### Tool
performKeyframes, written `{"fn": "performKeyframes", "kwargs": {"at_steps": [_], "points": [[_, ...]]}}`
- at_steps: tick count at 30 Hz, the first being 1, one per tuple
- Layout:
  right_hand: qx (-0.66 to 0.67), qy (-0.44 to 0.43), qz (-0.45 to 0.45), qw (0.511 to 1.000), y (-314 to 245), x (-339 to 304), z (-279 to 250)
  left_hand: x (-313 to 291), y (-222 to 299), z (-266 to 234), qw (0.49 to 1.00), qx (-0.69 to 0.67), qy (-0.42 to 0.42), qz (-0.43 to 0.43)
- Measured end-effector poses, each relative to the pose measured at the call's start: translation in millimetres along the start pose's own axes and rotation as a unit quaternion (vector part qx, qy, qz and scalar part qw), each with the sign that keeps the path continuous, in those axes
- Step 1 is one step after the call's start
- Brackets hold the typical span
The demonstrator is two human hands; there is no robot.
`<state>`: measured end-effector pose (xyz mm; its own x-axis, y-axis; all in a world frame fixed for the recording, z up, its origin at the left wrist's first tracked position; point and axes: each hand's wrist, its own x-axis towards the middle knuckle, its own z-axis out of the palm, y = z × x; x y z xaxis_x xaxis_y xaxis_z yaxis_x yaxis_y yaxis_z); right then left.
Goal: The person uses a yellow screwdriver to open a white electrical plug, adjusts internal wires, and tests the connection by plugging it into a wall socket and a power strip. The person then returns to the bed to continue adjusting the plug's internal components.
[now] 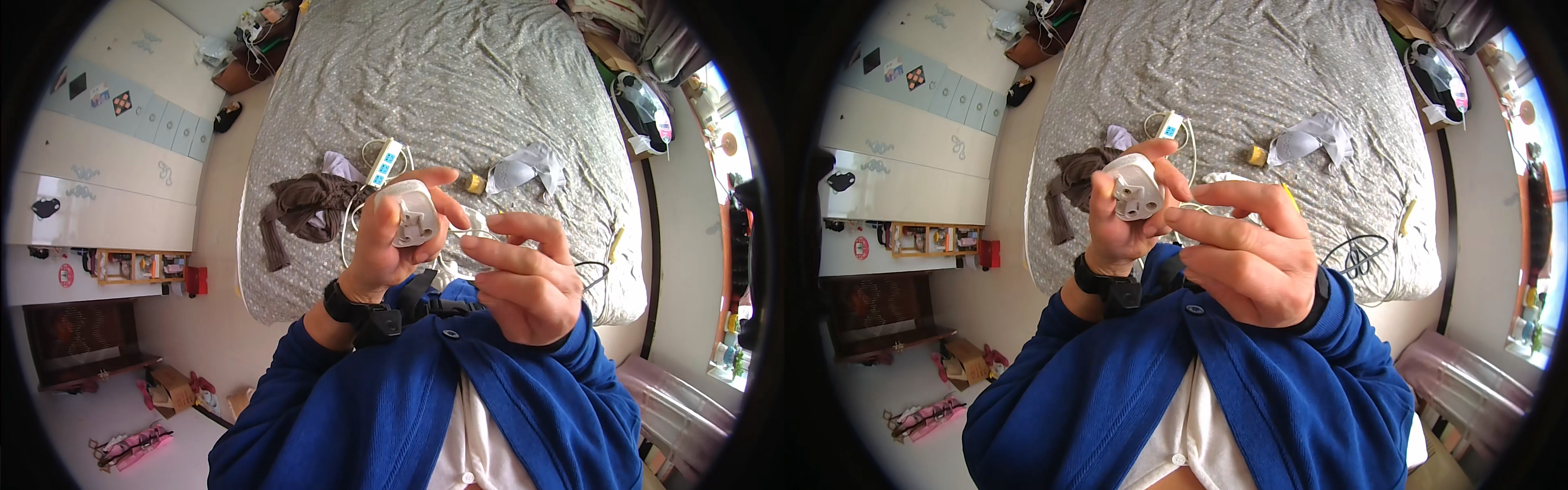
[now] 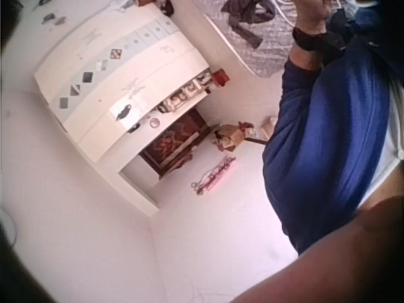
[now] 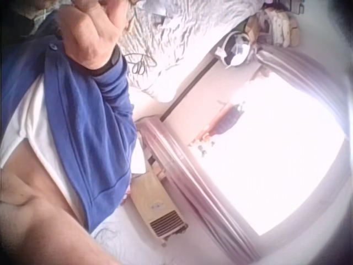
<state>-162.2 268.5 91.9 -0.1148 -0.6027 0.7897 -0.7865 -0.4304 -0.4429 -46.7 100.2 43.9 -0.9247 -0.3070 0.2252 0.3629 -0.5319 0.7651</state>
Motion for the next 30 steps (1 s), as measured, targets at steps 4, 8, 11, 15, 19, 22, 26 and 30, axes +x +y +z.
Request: {"fn": "performKeyframes", "kwargs": {"at_steps": [4, 8, 11, 15, 19, 22, 26, 30], "points": [[-0.005, -0.001, 0.050, 0.999, 4, 0, 10, 5, -4, 3, 0.998, -0.053, 0.028, 0.019], [0.031, 0.026, 0.149, 0.988, 11, -2, 19, 12, -3, 4, 0.991, -0.097, 0.088, -0.001], [0.109, 0.047, 0.194, 0.974, 16, -3, 25, 12, -3, 7, 0.980, -0.171, 0.099, -0.033], [0.175, 0.034, 0.250, 0.952, 22, -6, 27, 16, -6, 5, 0.976, -0.205, 0.057, -0.048], [0.281, 0.069, 0.301, 0.909, 24, -9, 29, 17, -7, 4, 0.971, -0.226, 0.046, -0.067], [0.291, 0.048, 0.314, 0.902, 25, -10, 26, 18, -7, 4, 0.971, -0.224, 0.028, -0.074], [0.325, 0.059, 0.365, 0.870, 22, -12, 26, 18, -8, 7, 0.983, -0.168, 0.048, -0.064], [0.414, 0.080, 0.371, 0.827, 23, -14, 30, 14, -7, 12, 0.986, -0.140, 0.066, -0.068]]}}
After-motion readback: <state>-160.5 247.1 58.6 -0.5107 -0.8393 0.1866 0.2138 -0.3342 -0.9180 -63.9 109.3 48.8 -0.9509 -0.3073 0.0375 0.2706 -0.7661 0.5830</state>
